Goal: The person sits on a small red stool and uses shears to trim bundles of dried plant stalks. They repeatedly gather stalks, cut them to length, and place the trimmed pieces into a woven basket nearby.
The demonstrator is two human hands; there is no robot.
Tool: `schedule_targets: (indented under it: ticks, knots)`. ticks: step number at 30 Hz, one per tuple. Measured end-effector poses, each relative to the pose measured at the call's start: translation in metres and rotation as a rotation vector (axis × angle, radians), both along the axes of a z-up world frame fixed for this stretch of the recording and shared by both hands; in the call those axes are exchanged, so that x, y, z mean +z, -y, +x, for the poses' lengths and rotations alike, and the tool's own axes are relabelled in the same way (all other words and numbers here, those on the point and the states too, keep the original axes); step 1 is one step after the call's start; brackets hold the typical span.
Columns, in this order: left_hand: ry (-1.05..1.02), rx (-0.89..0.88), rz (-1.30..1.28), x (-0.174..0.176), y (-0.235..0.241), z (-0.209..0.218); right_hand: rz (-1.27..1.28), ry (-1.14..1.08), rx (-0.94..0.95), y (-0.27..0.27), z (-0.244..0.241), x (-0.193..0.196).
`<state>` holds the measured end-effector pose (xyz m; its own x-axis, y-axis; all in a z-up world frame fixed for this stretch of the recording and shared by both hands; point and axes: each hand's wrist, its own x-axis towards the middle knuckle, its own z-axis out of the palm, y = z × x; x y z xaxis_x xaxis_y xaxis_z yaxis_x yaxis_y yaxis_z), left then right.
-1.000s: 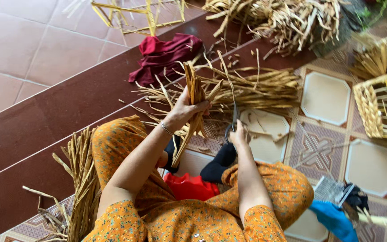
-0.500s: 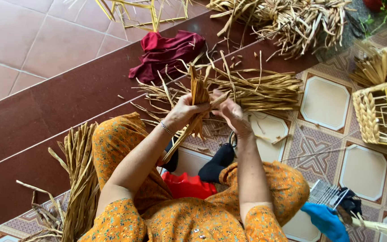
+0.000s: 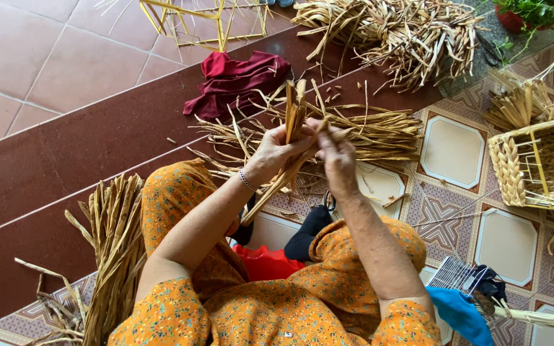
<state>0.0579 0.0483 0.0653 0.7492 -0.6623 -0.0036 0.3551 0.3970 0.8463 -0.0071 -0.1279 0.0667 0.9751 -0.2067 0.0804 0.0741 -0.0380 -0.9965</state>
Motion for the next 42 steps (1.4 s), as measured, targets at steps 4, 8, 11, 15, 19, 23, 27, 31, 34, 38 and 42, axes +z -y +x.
schedule_targets:
  ticks: [4,8,11,15,19,23,27,31,34,38,42]
  knots:
    - [0.025,0.003,0.083,-0.006,-0.005,0.006,0.346,0.116,-0.125,0.022,0.01,0.013]
    - [0.099,-0.062,0.072,-0.015,-0.01,0.009,0.612,0.176,0.037,0.022,0.015,0.017]
    - [0.198,-0.154,0.182,-0.021,-0.011,0.005,0.449,-0.04,0.069,0.01,0.015,0.014]
    - [0.175,-0.219,0.219,-0.026,-0.012,-0.001,0.382,-0.127,-0.034,0.005,0.014,0.018]
    - [0.036,-0.069,0.16,-0.033,-0.004,0.004,0.212,-0.026,-0.115,0.006,0.013,0.024]
    - [0.169,0.247,0.256,-0.042,-0.001,0.018,0.198,0.129,-0.122,0.016,0.014,0.029]
    - [0.182,0.243,0.151,-0.044,-0.009,0.019,0.165,0.104,-0.129,0.02,0.005,0.035]
    - [0.206,0.035,0.146,-0.037,0.002,0.005,0.052,0.051,0.014,0.009,0.004,0.034]
    - [0.128,0.009,0.198,-0.033,0.011,-0.004,0.069,0.03,0.071,0.007,0.002,0.024]
    - [0.079,-0.038,0.25,-0.026,0.015,-0.009,0.281,-0.11,-0.031,0.006,0.005,0.005]
    - [0.421,0.078,0.386,-0.019,0.02,-0.009,0.376,-0.06,-0.008,-0.003,0.002,-0.005]
